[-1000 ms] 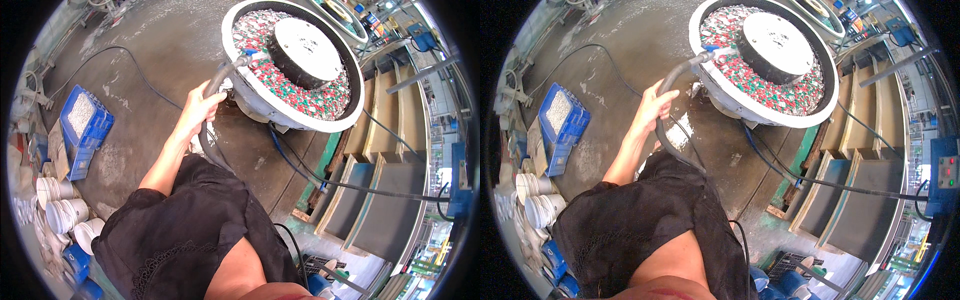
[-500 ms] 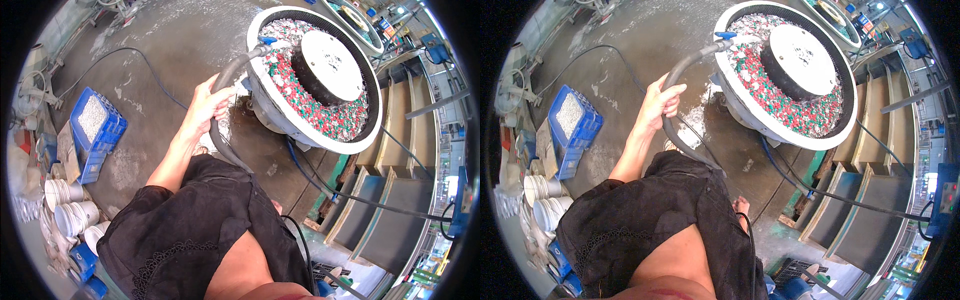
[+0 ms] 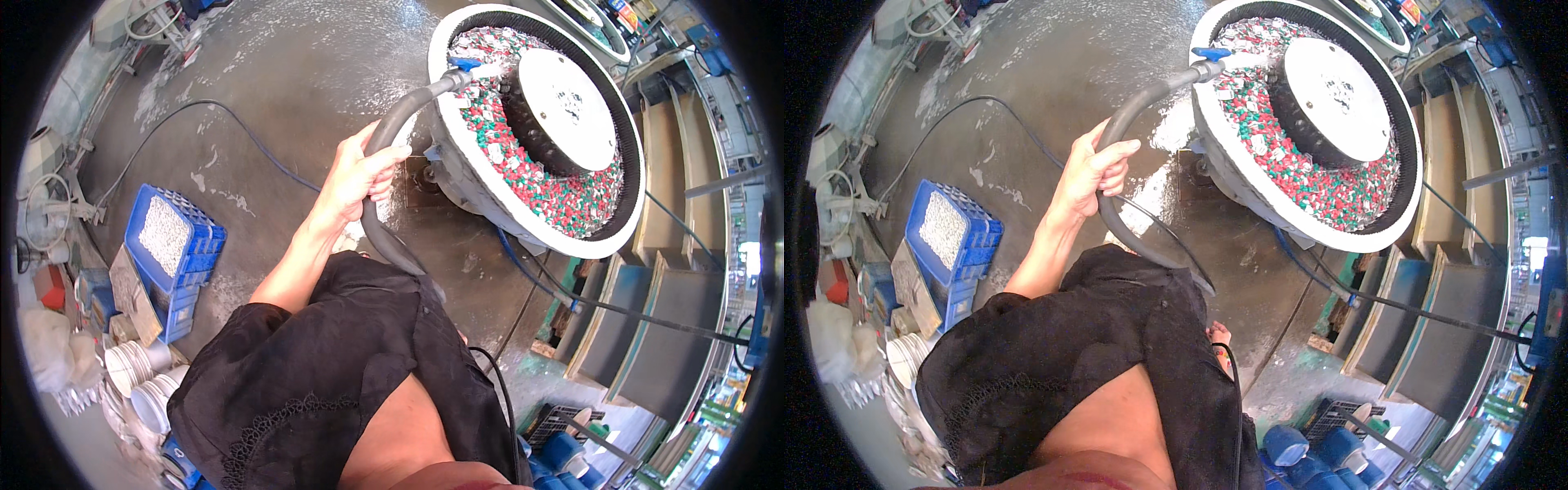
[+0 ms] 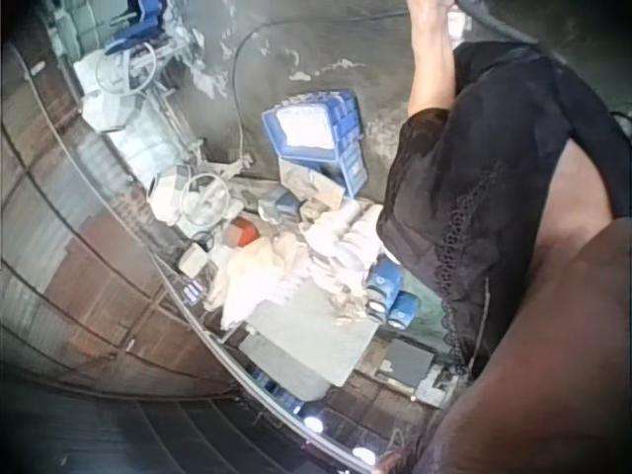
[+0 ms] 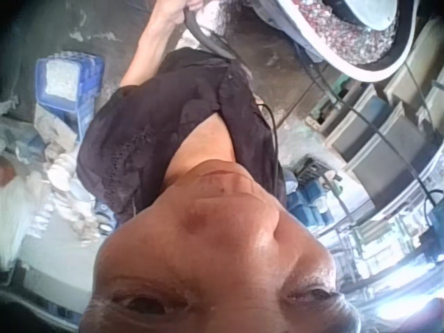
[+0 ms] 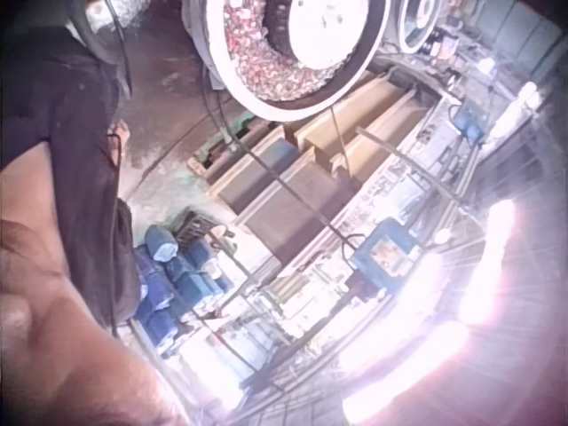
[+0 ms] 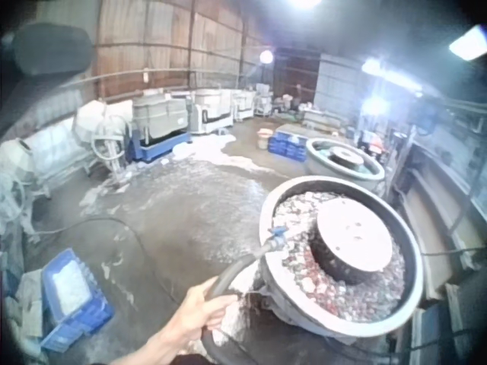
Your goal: The person uses a hose to spray water into a rotating drum filled with colorful plastic pellets. They move the hose around the drum and the surrounding floor to rinse the area.
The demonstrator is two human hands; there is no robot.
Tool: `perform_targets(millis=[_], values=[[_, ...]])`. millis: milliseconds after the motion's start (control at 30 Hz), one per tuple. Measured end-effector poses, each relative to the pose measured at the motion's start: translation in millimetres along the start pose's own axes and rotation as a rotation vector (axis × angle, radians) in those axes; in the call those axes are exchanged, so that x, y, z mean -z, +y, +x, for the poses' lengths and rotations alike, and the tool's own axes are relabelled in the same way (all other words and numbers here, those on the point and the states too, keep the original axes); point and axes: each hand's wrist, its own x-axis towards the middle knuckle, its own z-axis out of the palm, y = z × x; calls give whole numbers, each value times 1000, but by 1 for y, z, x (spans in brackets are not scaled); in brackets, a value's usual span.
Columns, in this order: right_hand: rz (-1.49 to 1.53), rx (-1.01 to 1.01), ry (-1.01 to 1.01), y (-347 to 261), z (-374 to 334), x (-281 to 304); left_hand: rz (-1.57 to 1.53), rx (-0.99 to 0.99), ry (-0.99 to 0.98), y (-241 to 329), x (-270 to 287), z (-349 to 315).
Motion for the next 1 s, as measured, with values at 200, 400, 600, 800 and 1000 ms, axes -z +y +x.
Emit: perform_targets(millis=[200,400,600,800,1000], values=[[-225,14,-59,-84,-76,-53,-54,45,-36,-8,38,-8],[-407,118,-103,-137,-100,-64,-157,-13,-59,-11,54,-1],[-613,232,-134,-183,-118,-61,-318,66,-89,-36,63,-16],[-759,364,-151,-216,-139,-65,-301,74,-49,-65,62,-33],[-678,424,-123,-202,-139,-60,-382,105,-34,-54,65,-30]])
